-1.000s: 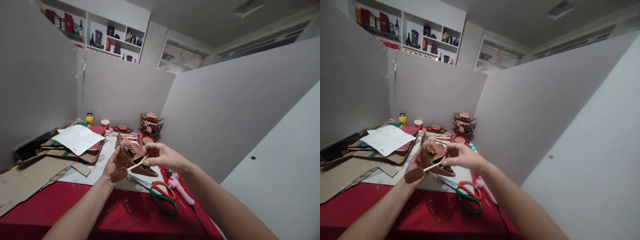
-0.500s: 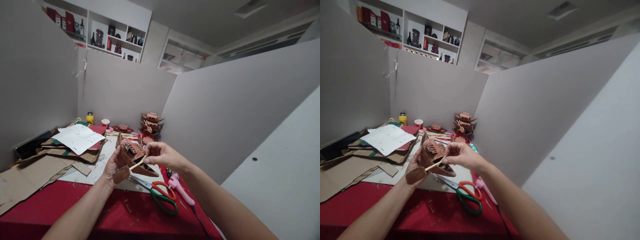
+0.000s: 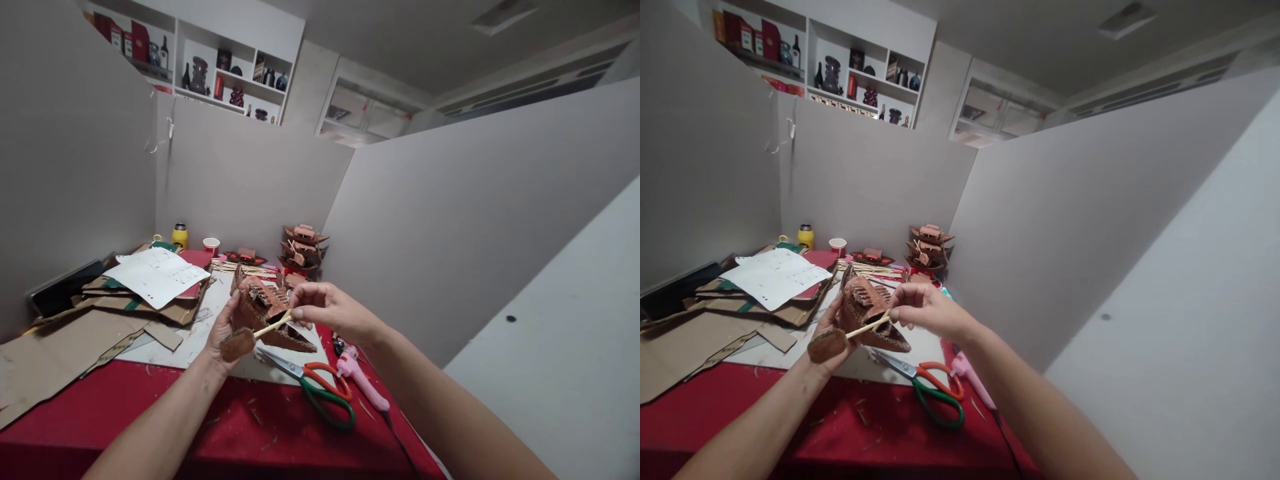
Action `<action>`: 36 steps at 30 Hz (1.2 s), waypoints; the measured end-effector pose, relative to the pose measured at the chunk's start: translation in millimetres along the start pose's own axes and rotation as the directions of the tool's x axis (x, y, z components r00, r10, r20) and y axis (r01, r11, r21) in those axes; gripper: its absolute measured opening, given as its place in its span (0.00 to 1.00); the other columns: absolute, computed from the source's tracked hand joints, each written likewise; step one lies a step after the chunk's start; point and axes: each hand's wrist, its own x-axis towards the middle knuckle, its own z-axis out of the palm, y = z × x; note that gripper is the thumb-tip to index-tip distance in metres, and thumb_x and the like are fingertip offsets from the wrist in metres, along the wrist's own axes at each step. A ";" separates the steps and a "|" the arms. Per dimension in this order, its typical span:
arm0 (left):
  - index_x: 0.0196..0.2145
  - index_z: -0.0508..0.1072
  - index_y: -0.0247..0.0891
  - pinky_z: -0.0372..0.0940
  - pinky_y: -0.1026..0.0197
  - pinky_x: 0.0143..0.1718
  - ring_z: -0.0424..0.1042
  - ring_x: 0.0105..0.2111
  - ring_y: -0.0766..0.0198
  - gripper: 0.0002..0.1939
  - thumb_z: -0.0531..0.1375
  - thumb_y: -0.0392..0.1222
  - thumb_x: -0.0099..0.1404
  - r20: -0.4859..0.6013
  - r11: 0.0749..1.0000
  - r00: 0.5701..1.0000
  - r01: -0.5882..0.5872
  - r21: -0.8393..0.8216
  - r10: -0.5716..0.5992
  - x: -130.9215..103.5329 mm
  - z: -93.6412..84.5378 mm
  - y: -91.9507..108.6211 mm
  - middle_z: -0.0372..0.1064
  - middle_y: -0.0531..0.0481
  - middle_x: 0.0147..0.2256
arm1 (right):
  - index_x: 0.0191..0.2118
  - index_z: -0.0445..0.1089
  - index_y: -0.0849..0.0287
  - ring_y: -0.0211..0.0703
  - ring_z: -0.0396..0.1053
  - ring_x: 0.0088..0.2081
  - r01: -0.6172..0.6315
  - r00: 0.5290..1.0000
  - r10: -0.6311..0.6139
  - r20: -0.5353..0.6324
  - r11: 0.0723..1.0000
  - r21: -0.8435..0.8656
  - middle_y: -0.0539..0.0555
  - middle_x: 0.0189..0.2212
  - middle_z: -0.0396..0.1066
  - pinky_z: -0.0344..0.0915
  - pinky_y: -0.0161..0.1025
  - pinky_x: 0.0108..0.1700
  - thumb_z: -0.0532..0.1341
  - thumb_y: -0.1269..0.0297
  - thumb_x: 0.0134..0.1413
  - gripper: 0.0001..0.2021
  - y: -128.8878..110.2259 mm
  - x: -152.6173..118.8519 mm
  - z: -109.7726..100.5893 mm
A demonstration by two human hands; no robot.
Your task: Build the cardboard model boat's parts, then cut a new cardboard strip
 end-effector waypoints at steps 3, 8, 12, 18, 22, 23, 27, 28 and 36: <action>0.38 0.80 0.40 0.67 0.57 0.52 0.78 0.39 0.63 0.14 0.53 0.37 0.70 0.003 1.000 1.000 -0.001 -0.025 0.001 0.9 -3.2 1.0 0.80 0.52 0.35 | 0.31 0.71 0.62 0.32 0.64 0.23 0.006 1.000 -0.006 -0.028 1.000 -0.029 0.48 0.22 0.69 0.61 0.31 0.27 0.67 0.59 0.47 0.11 -0.7 -0.8 -1.4; 0.38 0.79 0.40 0.68 0.53 0.51 0.78 0.40 0.60 0.14 0.54 0.41 0.69 -0.068 1.000 0.998 -0.003 -0.024 0.001 1.7 -13.6 11.6 0.80 0.50 0.37 | 0.33 0.72 0.61 0.32 0.65 0.24 0.103 0.979 -0.099 -0.176 0.995 0.012 0.50 0.25 0.72 0.62 0.31 0.28 0.65 0.56 0.52 0.12 5.7 -5.1 -4.8; 0.45 0.77 0.39 0.68 0.50 0.50 0.77 0.44 0.55 0.13 0.55 0.42 0.68 -0.114 0.993 0.986 -0.117 0.015 0.118 1.1 -17.0 23.5 0.79 0.48 0.42 | 0.28 0.70 0.61 0.31 0.63 0.22 0.232 0.894 -0.134 -0.427 0.954 0.187 0.48 0.22 0.70 0.59 0.29 0.25 0.66 0.54 0.51 0.14 22.4 -9.5 -0.4; 0.45 0.77 0.42 0.63 0.42 0.55 0.76 0.45 0.54 0.14 0.55 0.45 0.68 -0.080 0.978 0.975 -0.203 0.045 0.206 -1.0 -11.5 32.1 0.79 0.49 0.42 | 0.21 0.63 0.61 0.28 0.56 0.16 0.210 0.905 -0.062 -0.421 0.926 0.313 0.45 0.14 0.62 0.54 0.28 0.20 0.65 0.50 0.53 0.21 63.8 -7.7 25.7; 0.40 0.79 0.41 0.61 0.47 0.58 0.76 0.45 0.57 0.17 0.50 0.43 0.71 0.012 0.985 0.985 -0.170 0.012 0.169 0.8 -14.5 33.3 0.79 0.49 0.40 | 0.26 0.65 0.62 0.30 0.60 0.16 0.148 0.962 -0.023 -0.273 0.881 0.449 0.48 0.16 0.66 0.56 0.28 0.19 0.60 0.46 0.56 0.21 86.9 -6.7 46.2; 0.39 0.80 0.41 0.61 0.48 0.57 0.77 0.44 0.57 0.18 0.49 0.42 0.71 0.026 0.987 0.986 -0.163 0.009 0.162 1.9 -17.1 33.3 0.80 0.48 0.39 | 0.29 0.66 0.61 0.31 0.62 0.16 0.135 0.970 -0.015 -0.242 0.862 0.489 0.49 0.17 0.68 0.57 0.28 0.18 0.59 0.45 0.57 0.21 90.7 -6.8 50.4; 0.41 0.80 0.38 0.61 0.51 0.58 0.77 0.43 0.58 0.20 0.47 0.40 0.72 0.066 0.987 0.987 -0.152 0.044 0.149 7.5 -28.2 31.8 0.79 0.46 0.40 | 0.49 0.63 0.59 0.35 0.68 0.20 0.135 0.977 -0.005 -0.212 0.787 0.601 0.52 0.25 0.73 0.59 0.28 0.19 0.56 0.44 0.59 0.23 98.3 -6.9 60.0; 0.42 0.79 0.38 0.60 0.50 0.58 0.77 0.44 0.58 0.21 0.46 0.40 0.72 0.082 0.988 0.987 -0.141 0.062 0.136 8.7 -29.9 31.4 0.79 0.45 0.41 | 0.54 0.60 0.58 0.35 0.69 0.21 0.150 0.975 -0.011 -0.223 0.772 0.617 0.52 0.27 0.74 0.60 0.28 0.19 0.56 0.43 0.58 0.26 99.2 -6.8 60.8; 0.42 0.79 0.41 0.63 0.56 0.55 0.76 0.44 0.60 0.15 0.52 0.40 0.70 -0.049 0.972 0.995 -0.076 0.224 0.089 11.6 -30.3 24.3 0.80 0.49 0.39 | 0.63 0.50 0.60 0.38 0.70 0.24 0.147 0.967 0.032 -0.251 0.738 0.658 0.56 0.33 0.73 0.64 0.29 0.19 0.64 0.47 0.52 0.38 105.4 -10.4 66.2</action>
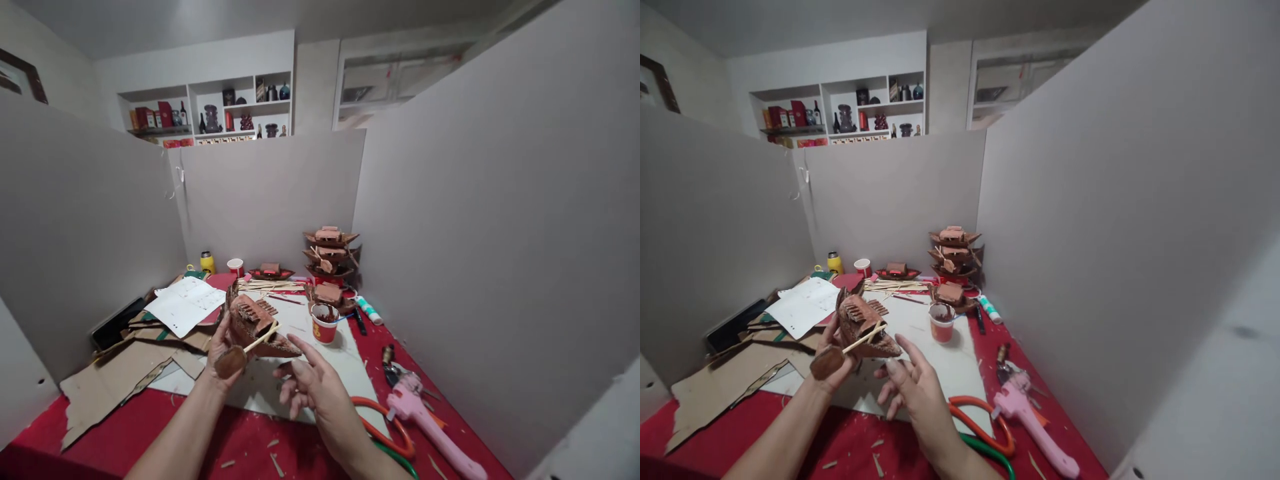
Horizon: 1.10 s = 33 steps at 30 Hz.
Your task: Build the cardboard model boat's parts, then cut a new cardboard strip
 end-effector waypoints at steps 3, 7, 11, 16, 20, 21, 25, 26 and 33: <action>0.43 0.78 0.39 0.64 0.55 0.55 0.77 0.44 0.58 0.13 0.55 0.42 0.68 -0.124 0.996 0.992 0.008 0.089 0.003 -0.2 5.7 -7.4 0.79 0.47 0.41 | 0.57 0.60 0.60 0.36 0.70 0.25 -0.018 1.000 0.018 -0.013 1.000 0.000 0.57 0.37 0.72 0.64 0.28 0.19 0.65 0.49 0.52 0.31 0.5 -0.5 0.6; 0.46 0.76 0.38 0.65 0.53 0.53 0.76 0.44 0.57 0.15 0.54 0.44 0.68 -0.158 0.991 0.987 0.038 0.125 -0.018 0.0 12.1 -13.8 0.78 0.45 0.43 | 0.51 0.67 0.61 0.34 0.69 0.24 -0.009 0.999 0.011 -0.035 0.999 0.042 0.57 0.41 0.71 0.63 0.28 0.18 0.64 0.51 0.54 0.24 -2.1 2.4 -2.8; 0.47 0.75 0.35 0.65 0.53 0.52 0.76 0.45 0.55 0.16 0.55 0.45 0.67 -0.155 0.992 0.988 0.040 0.119 -0.021 -1.2 10.6 -12.3 0.77 0.42 0.44 | 0.50 0.68 0.59 0.33 0.69 0.24 0.012 0.998 -0.008 -0.056 0.997 0.076 0.57 0.44 0.70 0.63 0.28 0.18 0.64 0.51 0.54 0.23 -6.5 5.8 -8.2; 0.45 0.75 0.39 0.66 0.50 0.51 0.76 0.43 0.56 0.14 0.59 0.46 0.65 -0.123 0.984 0.992 0.021 0.179 0.002 -2.6 5.6 -6.3 0.78 0.45 0.43 | 0.46 0.69 0.60 0.35 0.69 0.24 0.050 0.991 -0.039 -0.132 0.995 0.084 0.53 0.36 0.72 0.64 0.28 0.18 0.64 0.50 0.52 0.21 -11.6 9.9 -13.6; 0.44 0.75 0.40 0.64 0.48 0.54 0.75 0.45 0.55 0.12 0.60 0.45 0.64 -0.137 0.967 0.990 -0.003 0.256 0.039 -1.4 3.4 -3.5 0.78 0.46 0.44 | 0.42 0.70 0.60 0.35 0.68 0.23 0.056 0.980 -0.032 -0.197 0.992 0.115 0.52 0.33 0.72 0.63 0.29 0.17 0.66 0.48 0.48 0.22 -13.5 15.1 -17.5; 0.44 0.75 0.40 0.64 0.47 0.54 0.75 0.45 0.55 0.12 0.60 0.44 0.64 -0.142 0.961 0.989 -0.002 0.277 0.043 -1.1 3.0 -3.1 0.78 0.46 0.44 | 0.42 0.70 0.60 0.35 0.67 0.22 0.059 0.977 -0.034 -0.210 0.991 0.117 0.52 0.33 0.72 0.63 0.29 0.16 0.66 0.48 0.47 0.22 -13.6 16.5 -18.3; 0.42 0.75 0.39 0.66 0.49 0.51 0.75 0.45 0.53 0.11 0.59 0.42 0.63 -0.144 0.932 0.989 0.009 0.363 0.046 -0.1 1.2 -1.5 0.78 0.44 0.44 | 0.41 0.71 0.60 0.34 0.67 0.22 0.066 0.968 -0.035 -0.248 0.991 0.119 0.52 0.32 0.73 0.63 0.28 0.16 0.66 0.47 0.46 0.23 -13.3 21.6 -20.9; 0.43 0.75 0.39 0.67 0.50 0.50 0.75 0.45 0.54 0.12 0.59 0.41 0.63 -0.145 0.927 0.988 0.011 0.375 0.047 0.1 0.5 -0.6 0.77 0.44 0.44 | 0.40 0.71 0.60 0.34 0.67 0.22 0.065 0.967 -0.032 -0.254 0.990 0.125 0.51 0.32 0.72 0.63 0.28 0.16 0.66 0.46 0.46 0.23 -12.8 22.6 -21.5; 0.43 0.75 0.39 0.68 0.52 0.48 0.76 0.43 0.55 0.12 0.57 0.40 0.63 -0.164 0.952 0.980 -0.061 0.301 0.115 3.0 -2.0 10.2 0.78 0.45 0.43 | 0.43 0.68 0.60 0.35 0.67 0.21 0.064 0.941 0.006 -0.338 0.978 0.196 0.50 0.25 0.72 0.60 0.29 0.18 0.64 0.43 0.47 0.26 -5.0 27.5 -27.3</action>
